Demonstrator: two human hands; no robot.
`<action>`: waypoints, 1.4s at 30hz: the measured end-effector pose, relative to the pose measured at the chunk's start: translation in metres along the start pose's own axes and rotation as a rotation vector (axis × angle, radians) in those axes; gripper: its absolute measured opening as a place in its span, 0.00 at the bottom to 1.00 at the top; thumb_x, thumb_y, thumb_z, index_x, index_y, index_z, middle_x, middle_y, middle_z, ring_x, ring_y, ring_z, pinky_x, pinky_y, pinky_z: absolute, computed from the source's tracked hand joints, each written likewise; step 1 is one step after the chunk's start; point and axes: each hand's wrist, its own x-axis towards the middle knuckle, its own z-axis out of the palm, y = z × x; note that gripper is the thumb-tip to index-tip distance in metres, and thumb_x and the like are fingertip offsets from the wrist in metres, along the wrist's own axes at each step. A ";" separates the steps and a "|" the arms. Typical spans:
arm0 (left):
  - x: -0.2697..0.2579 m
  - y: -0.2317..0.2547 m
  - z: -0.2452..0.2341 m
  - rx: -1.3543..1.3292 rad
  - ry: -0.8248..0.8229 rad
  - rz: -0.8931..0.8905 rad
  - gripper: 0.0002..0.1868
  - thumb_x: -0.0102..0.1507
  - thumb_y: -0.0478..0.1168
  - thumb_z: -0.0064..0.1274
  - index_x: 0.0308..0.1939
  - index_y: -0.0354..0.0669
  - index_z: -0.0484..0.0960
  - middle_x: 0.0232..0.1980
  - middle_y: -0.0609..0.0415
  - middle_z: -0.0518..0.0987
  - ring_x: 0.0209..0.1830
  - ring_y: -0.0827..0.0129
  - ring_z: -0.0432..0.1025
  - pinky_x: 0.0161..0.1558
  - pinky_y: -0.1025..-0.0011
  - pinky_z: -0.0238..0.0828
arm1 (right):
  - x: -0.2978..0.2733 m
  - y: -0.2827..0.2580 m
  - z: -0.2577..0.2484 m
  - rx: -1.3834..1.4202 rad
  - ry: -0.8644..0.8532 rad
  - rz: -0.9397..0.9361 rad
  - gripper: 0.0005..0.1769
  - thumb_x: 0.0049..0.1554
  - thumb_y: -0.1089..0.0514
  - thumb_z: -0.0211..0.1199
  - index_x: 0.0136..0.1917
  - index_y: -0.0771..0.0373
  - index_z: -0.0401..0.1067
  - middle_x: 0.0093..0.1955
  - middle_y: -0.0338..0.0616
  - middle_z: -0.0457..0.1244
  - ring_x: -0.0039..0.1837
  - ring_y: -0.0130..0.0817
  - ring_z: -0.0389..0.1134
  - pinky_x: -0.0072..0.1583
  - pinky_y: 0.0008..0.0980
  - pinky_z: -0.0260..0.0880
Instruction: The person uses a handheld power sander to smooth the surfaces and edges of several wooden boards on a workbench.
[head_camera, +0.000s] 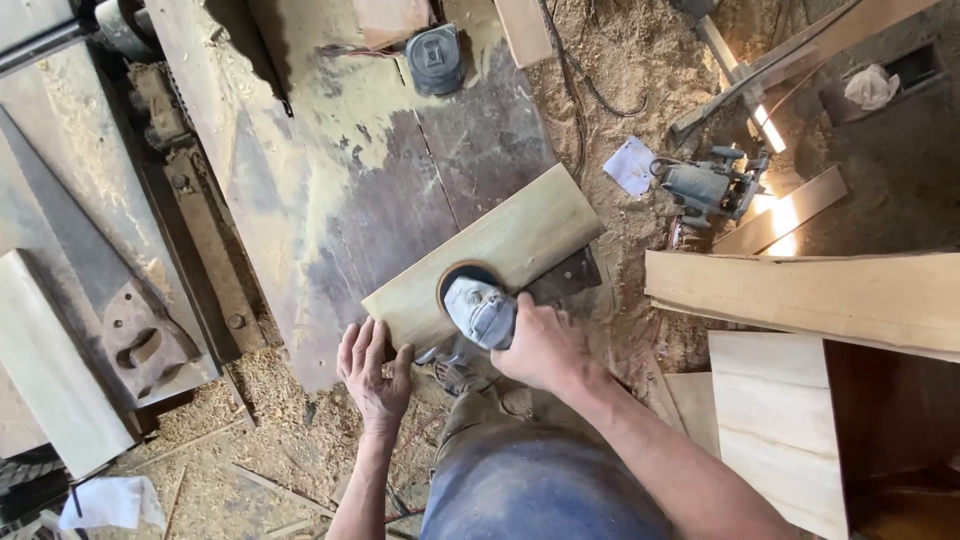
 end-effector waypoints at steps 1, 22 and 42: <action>0.002 0.001 0.001 -0.001 -0.003 -0.009 0.29 0.60 0.56 0.64 0.63 0.53 0.82 0.65 0.56 0.78 0.71 0.54 0.66 0.73 0.56 0.52 | 0.000 0.003 -0.017 -0.006 -0.007 0.003 0.33 0.43 0.38 0.66 0.56 0.57 0.70 0.50 0.55 0.71 0.59 0.57 0.72 0.53 0.56 0.74; 0.157 -0.036 -0.065 -0.598 -0.884 -0.496 0.14 0.63 0.34 0.51 0.49 0.47 0.88 0.36 0.50 0.86 0.39 0.68 0.78 0.50 0.62 0.80 | -0.027 -0.046 0.012 -0.206 -0.079 0.045 0.35 0.45 0.40 0.73 0.58 0.62 0.71 0.46 0.58 0.71 0.54 0.58 0.75 0.57 0.51 0.76; 0.150 -0.040 -0.066 -0.549 -0.924 -0.489 0.16 0.64 0.35 0.51 0.50 0.55 0.89 0.38 0.55 0.87 0.41 0.72 0.78 0.51 0.68 0.78 | -0.034 -0.033 0.000 -0.164 0.022 0.092 0.36 0.46 0.38 0.72 0.58 0.65 0.70 0.43 0.59 0.70 0.51 0.60 0.74 0.54 0.49 0.74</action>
